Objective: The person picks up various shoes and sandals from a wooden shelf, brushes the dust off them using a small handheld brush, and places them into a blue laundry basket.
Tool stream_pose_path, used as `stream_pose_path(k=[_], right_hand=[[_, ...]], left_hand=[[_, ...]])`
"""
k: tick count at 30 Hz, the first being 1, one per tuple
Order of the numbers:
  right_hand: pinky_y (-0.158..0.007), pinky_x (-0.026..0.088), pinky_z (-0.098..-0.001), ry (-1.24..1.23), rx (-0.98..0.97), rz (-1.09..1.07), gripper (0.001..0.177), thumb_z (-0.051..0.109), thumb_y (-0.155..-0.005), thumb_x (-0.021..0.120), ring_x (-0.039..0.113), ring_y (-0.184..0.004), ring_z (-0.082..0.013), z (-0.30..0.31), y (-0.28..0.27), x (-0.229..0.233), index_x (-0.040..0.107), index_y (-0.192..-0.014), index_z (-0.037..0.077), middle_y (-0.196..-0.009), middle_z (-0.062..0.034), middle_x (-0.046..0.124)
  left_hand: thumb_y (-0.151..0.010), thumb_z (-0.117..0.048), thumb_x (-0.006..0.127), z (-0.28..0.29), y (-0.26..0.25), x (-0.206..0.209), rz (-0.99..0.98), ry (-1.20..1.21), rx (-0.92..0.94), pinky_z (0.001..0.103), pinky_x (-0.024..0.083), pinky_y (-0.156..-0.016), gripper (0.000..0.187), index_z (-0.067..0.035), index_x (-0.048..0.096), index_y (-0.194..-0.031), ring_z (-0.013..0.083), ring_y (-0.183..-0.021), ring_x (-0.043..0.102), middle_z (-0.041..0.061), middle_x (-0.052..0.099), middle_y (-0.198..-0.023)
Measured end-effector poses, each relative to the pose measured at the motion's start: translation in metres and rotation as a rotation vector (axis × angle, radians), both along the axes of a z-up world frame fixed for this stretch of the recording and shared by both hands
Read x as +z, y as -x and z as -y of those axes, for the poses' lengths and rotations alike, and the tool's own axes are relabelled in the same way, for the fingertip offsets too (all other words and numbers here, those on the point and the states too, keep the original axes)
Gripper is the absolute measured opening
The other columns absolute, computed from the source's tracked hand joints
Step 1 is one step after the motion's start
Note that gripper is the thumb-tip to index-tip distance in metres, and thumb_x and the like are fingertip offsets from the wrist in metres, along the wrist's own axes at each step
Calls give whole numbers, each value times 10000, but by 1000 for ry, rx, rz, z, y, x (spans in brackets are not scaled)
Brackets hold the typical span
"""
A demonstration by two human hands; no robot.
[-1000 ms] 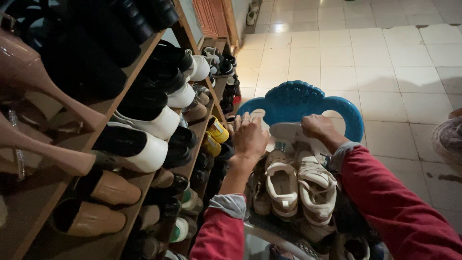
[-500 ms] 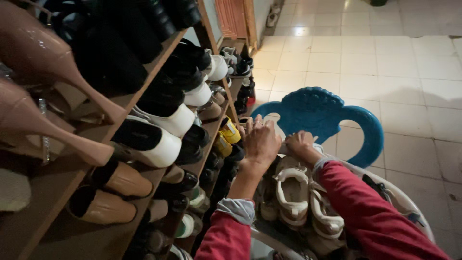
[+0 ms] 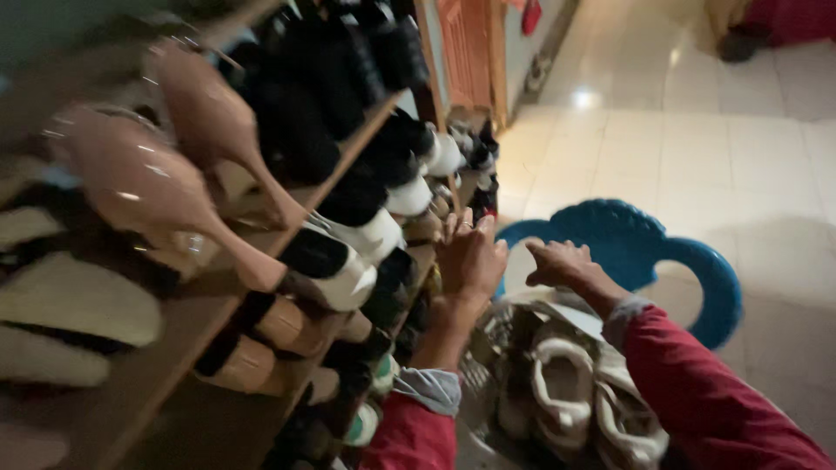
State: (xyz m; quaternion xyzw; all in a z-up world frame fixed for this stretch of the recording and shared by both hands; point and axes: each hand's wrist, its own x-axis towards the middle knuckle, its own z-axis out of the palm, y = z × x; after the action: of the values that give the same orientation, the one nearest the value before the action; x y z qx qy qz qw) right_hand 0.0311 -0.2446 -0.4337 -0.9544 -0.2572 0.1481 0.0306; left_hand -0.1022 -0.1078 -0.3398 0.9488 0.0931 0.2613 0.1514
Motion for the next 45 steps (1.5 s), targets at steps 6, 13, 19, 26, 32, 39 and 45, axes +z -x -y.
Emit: stream_pose_path(k=[6, 13, 19, 26, 32, 39, 45], right_hand=[[-929, 554, -477, -561, 118, 320, 567, 429, -860, 729, 674, -1139, -333, -52, -12, 121, 606, -1380, 243, -1221, -100, 729], [-832, 569, -467, -1196, 321, 606, 536, 331, -867, 686, 713, -1027, -359, -101, 12, 280, 631, -1362, 130, -1211, -180, 702], [-958, 530, -477, -1214, 268, 619, 521, 309, -917, 712, 656, -1155, -376, -134, 28, 352, 621, -1387, 102, -1256, -178, 683], [-1029, 448, -491, -1337, 304, 682, 670, 340, -860, 751, 546, -1259, -428, -211, -39, 375, 553, -1421, 31, -1362, -246, 577], [-1046, 493, -446, -1356, 349, 488, 475, 415, -901, 732, 621, -1235, -336, -247, -59, 400, 696, -1257, 102, -1281, -178, 687], [-928, 527, -421, -1670, 478, 299, 541, 263, -839, 710, 673, -1091, -337, -255, -90, 374, 620, -1334, 62, -1151, -185, 718], [-1033, 515, -439, -1459, 162, 645, 509, 186, -900, 723, 616, -1215, -365, -247, -149, 365, 622, -1399, 170, -1260, -184, 669]], left_hand=[[-834, -161, 721, -26, 9, 106, 478, -127, -53, 488, 414, -1116, 513, 52, 649, -1294, 429, -1293, 549, 296, 563, -1418], [-864, -120, 677, -39, 40, 225, 738, -287, 9, 494, 430, -1097, 512, 66, 606, -1336, 410, -1242, 579, 253, 611, -1360], [-900, -106, 660, -70, 42, 279, 833, -370, 122, 514, 452, -1117, 435, 59, 614, -1300, 404, -1272, 577, 237, 616, -1344], [-763, -251, 754, -136, -6, 307, 784, -425, 473, 550, 373, -1119, 832, 147, 412, -1407, 486, -1317, 471, 376, 481, -1413], [-784, -408, 765, -174, -30, 323, 522, -178, 511, 577, 357, -1135, 1067, 147, 200, -1501, 524, -1367, 416, 374, 316, -1517], [-850, -263, 720, -159, -45, 313, 636, -155, 557, 672, 305, -1147, 983, 49, 148, -1587, 635, -1422, 240, 408, 91, -1603], [-789, -183, 686, -149, -63, 307, 656, -661, 670, 824, 325, -1003, 855, -189, 335, -1569, 551, -1462, 218, 207, 47, -1633]])
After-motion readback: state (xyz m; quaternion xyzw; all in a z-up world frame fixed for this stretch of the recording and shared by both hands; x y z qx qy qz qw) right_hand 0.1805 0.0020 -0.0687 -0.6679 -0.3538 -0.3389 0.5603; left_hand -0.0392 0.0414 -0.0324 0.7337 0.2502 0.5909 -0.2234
